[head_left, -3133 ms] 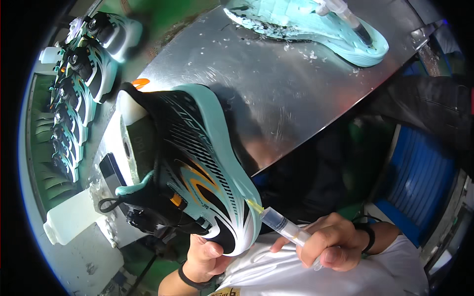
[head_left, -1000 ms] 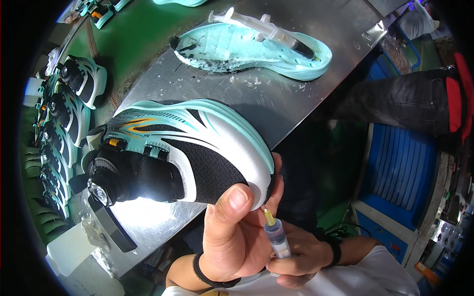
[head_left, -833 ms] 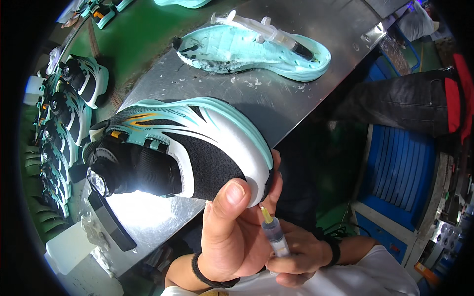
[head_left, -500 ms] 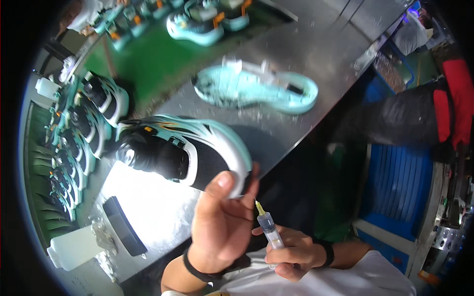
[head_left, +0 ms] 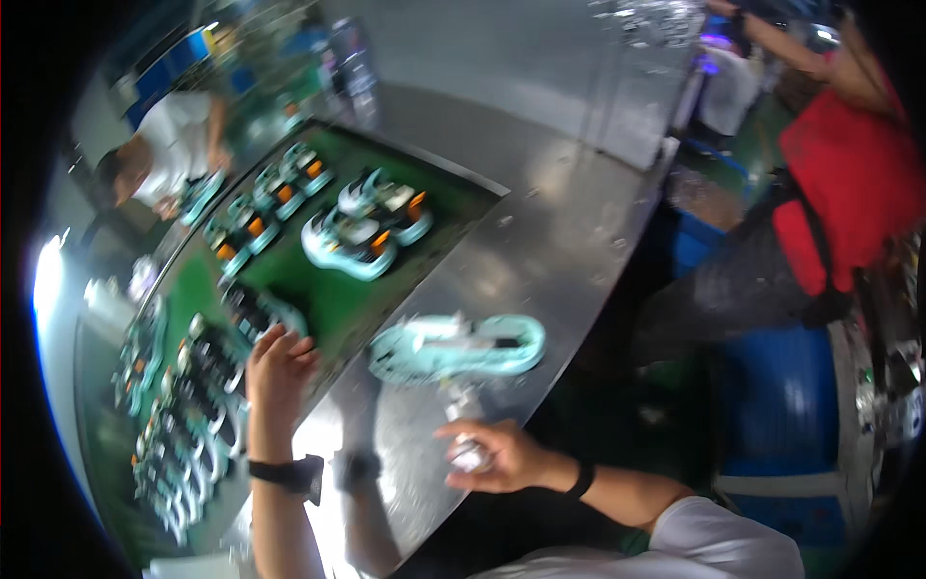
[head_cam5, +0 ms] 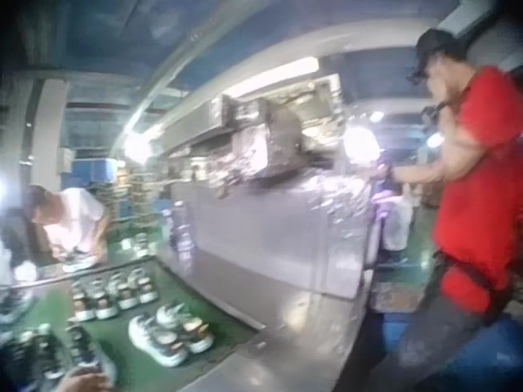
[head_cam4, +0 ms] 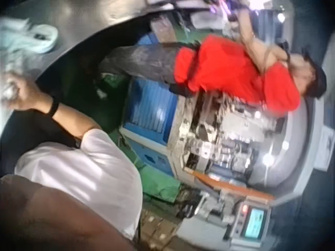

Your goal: Injecting glue into shoe midsoles using a syringe on an assembly line.

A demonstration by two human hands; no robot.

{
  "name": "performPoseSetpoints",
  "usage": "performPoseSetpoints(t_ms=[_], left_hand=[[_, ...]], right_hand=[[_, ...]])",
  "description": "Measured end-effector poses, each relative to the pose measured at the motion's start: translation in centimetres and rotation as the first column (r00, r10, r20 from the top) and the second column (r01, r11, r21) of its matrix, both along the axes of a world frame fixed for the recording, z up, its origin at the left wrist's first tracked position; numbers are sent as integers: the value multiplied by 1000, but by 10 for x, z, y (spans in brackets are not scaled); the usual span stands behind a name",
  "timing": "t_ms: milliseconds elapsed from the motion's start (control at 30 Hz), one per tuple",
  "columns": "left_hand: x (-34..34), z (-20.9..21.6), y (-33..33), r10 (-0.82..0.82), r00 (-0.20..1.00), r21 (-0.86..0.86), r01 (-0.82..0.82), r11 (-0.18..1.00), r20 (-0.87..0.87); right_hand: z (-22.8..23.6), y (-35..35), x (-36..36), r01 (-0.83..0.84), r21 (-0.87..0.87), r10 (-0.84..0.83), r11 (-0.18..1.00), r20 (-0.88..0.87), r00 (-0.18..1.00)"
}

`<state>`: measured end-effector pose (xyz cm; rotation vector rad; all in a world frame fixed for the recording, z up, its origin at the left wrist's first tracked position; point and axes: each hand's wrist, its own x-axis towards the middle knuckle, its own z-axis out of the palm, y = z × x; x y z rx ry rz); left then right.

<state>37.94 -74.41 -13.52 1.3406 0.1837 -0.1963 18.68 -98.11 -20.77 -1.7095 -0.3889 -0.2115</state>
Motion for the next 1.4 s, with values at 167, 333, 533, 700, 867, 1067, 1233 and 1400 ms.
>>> performPoseSetpoints(t_ms=[167, 333, 533, 700, 867, 1067, 1233, 1400], left_hand=[[78, 7, -48, -220, 968, 610, 103, 786, 120], [103, -9, -121, -482, 863, 885, 98, 455, 153], [110, -13, -110, -475, 825, 951, -240, 194, 306], [70, 10, -48, -441, 813, 744, 15, 668, 380], [-31, 32, 17, -388, 879, 517, 204, 831, 277], [-161, -20, 42, -593, 754, 782, 177, 597, 282], [-130, 49, 31, -163, 941, 418, 26, 908, 295], [-50, 9, 26, -234, 967, 769, 222, 599, -97]], right_hand=[[-5, 3, 8, -79, 15, 80, 997, -101, 992], [-6, 4, 3, -38, 31, 42, 999, -141, 989], [7, -6, 3, -53, -5, 51, 999, -176, 983], [1, -5, 4, -59, 67, 58, 996, 14, 998], [-3, 5, 1, 48, 230, -43, 972, -26, 999], [17, -3, -10, 121, 117, -99, 986, -184, 978], [1, -7, -18, 91, 73, -74, 993, -208, 975], [11, -19, -17, 199, 157, -139, 967, -325, 935]])
